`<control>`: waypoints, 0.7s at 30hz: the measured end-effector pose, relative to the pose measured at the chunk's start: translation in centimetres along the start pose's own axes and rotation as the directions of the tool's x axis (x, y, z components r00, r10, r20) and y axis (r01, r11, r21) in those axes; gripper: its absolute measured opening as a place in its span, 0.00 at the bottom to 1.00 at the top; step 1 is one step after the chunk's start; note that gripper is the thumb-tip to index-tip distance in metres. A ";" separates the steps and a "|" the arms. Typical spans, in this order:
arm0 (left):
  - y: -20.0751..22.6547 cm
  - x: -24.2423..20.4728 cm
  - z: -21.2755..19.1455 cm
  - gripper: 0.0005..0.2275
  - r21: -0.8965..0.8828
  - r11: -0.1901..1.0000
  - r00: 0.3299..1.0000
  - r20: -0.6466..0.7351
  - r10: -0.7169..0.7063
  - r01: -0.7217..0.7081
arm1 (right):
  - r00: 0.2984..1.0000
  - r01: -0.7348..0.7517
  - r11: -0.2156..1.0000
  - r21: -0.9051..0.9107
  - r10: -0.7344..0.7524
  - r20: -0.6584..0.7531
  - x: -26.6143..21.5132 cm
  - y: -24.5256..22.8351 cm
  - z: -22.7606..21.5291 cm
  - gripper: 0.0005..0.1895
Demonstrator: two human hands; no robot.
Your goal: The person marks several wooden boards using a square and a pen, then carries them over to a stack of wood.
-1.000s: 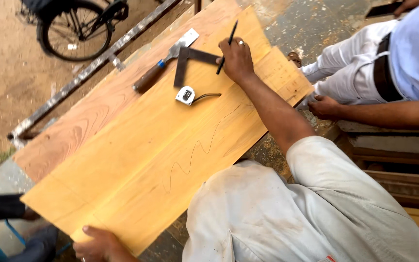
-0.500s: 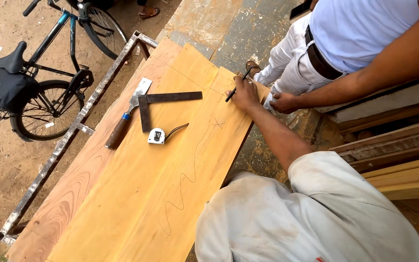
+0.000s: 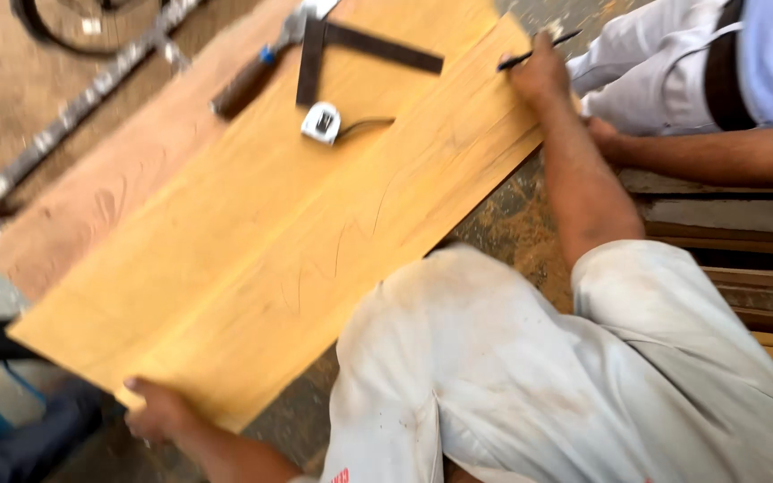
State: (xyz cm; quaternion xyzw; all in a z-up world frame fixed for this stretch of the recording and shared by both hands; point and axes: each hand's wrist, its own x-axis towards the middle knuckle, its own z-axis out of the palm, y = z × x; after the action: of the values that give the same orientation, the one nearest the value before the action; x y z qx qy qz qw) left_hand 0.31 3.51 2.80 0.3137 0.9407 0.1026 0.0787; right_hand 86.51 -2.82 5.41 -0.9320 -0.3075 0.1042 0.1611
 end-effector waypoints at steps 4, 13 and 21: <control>-0.8 0.0 -1.4 0.40 0.025 0.999 1.000 0.009 0.022 -0.022 | 0.999 0.035 0.999 -0.007 -0.035 -0.017 0.1 1.6 0.3 0.29; -7.1 0.3 -5.9 0.43 -0.758 0.651 0.988 -0.068 -0.136 0.037 | 0.979 0.050 0.821 0.569 0.073 -0.191 -0.4 4.6 -4.7 0.22; -5.3 -0.9 -8.0 0.47 -0.980 -0.109 0.950 -0.188 0.250 -0.165 | 0.971 0.239 0.204 0.949 -0.052 -0.234 -2.1 6.0 -6.5 0.30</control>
State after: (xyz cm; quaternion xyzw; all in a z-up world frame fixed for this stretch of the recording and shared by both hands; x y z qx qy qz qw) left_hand -3.72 -2.37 9.29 0.3013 0.5013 0.7565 0.2926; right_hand 90.00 -10.12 9.41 -0.5982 -0.2482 0.1869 0.7386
